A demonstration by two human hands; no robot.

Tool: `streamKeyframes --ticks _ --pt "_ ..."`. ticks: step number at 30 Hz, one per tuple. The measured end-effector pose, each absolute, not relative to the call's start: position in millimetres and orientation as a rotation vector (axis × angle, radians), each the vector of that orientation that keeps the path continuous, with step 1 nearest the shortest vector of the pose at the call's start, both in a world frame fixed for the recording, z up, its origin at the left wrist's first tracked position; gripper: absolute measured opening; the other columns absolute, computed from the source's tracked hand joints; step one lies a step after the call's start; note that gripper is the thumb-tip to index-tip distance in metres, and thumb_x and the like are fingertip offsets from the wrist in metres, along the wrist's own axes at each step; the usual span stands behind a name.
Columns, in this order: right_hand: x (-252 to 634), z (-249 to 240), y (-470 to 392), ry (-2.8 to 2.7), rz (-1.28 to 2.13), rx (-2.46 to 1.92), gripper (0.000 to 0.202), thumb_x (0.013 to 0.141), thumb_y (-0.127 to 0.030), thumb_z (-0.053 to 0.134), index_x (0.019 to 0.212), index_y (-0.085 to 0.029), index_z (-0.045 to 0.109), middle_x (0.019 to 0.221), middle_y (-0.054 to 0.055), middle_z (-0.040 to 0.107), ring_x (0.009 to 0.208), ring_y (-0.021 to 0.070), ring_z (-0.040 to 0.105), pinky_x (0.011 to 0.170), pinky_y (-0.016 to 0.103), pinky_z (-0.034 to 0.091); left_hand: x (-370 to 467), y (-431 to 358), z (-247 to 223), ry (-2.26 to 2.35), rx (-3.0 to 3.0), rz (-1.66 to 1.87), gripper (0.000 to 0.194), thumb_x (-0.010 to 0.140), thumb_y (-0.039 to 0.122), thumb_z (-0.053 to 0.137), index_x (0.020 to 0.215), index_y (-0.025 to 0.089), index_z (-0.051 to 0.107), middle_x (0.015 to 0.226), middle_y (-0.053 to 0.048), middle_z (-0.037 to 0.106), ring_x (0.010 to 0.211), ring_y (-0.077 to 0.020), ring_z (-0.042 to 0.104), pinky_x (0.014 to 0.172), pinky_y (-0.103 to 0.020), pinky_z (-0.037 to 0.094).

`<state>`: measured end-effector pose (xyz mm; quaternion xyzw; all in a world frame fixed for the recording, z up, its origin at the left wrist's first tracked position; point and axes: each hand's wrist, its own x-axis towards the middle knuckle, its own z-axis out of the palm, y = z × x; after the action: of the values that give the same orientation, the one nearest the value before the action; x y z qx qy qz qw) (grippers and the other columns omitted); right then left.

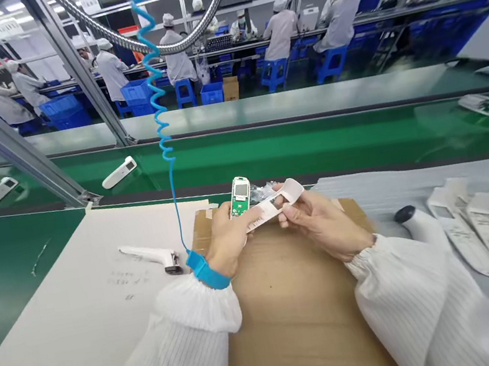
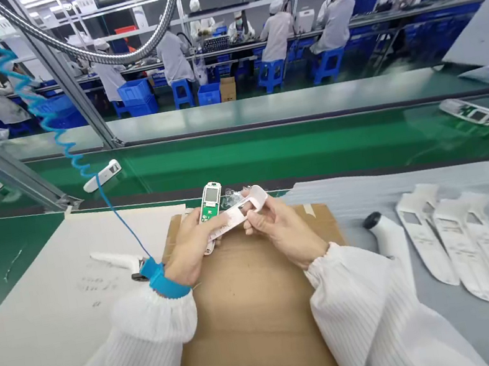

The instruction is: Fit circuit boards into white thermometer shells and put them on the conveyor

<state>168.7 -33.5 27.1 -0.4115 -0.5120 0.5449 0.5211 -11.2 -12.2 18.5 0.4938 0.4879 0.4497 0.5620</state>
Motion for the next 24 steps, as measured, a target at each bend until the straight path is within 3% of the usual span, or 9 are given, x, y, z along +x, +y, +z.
streamKeyframes --ticks 4,7,12,18,21,24 --pt "178 16 -30 -1.197 1.272 -0.99 0.046 0.078 -0.051 0.081 0.115 -0.026 0.068 0.115 0.005 0.069 0.1 0.0205 0.065 0.098 0.039 0.052 -13 -7 17 1.268 1.361 1.181 0.036 0.099 0.05 0.048 0.113 0.021 0.064 0.101 -0.007 0.07 0.09 -0.0205 0.065 0.076 -0.032 0.05" --pt "182 14 -30 -1.178 1.244 -1.004 0.047 0.078 -0.053 0.081 0.113 -0.025 0.069 0.119 0.007 0.071 0.115 0.0271 0.065 0.109 0.046 0.047 -12 -9 16 1.148 1.57 1.281 0.034 0.101 0.042 0.047 0.127 0.025 0.061 0.117 -0.004 0.07 0.108 -0.021 0.064 0.094 -0.034 0.048" --pt "182 10 -30 -1.198 1.142 -1.01 0.051 0.075 -0.052 0.084 0.115 -0.025 0.069 0.119 0.007 0.073 0.118 0.0292 0.064 0.108 0.047 0.048 -4 -21 18 0.995 1.738 1.18 0.029 0.092 0.033 0.065 0.12 0.024 0.066 0.126 -0.003 0.068 0.113 -0.0206 0.063 0.098 -0.031 0.048" --pt "180 11 -32 -1.13 1.143 -1.002 0.047 0.077 -0.052 0.082 0.113 -0.024 0.069 0.114 0.005 0.074 0.113 0.0252 0.067 0.105 0.042 0.05 1 -32 26 1.048 1.882 1.131 0.032 0.097 0.036 0.058 0.127 0.026 0.063 0.128 -0.003 0.067 0.114 -0.0208 0.063 0.101 -0.032 0.047" --pt "172 21 -34 -1.007 1.254 -0.92 0.049 0.079 -0.064 0.074 0.106 -0.023 0.069 0.11 0.006 0.073 0.11 0.0248 0.067 0.1 0.04 0.053 6 -38 26 1.152 2.073 1.064 0.041 0.1 0.042 0.052 0.139 0.028 0.055 0.132 -0.004 0.065 0.117 -0.0244 0.062 0.102 -0.036 0.046" --pt "162 34 -39 -0.757 1.412 -0.847 0.054 0.084 -0.076 0.057 0.093 -0.024 0.067 0.099 0.006 0.071 0.104 0.0243 0.066 0.091 0.038 0.056 13 -43 23 1.267 2.258 0.824 0.048 0.101 0.049 0.047 0.143 0.026 0.051 0.131 -0.008 0.066 0.112 -0.0304 0.065 0.092 -0.039 0.05"
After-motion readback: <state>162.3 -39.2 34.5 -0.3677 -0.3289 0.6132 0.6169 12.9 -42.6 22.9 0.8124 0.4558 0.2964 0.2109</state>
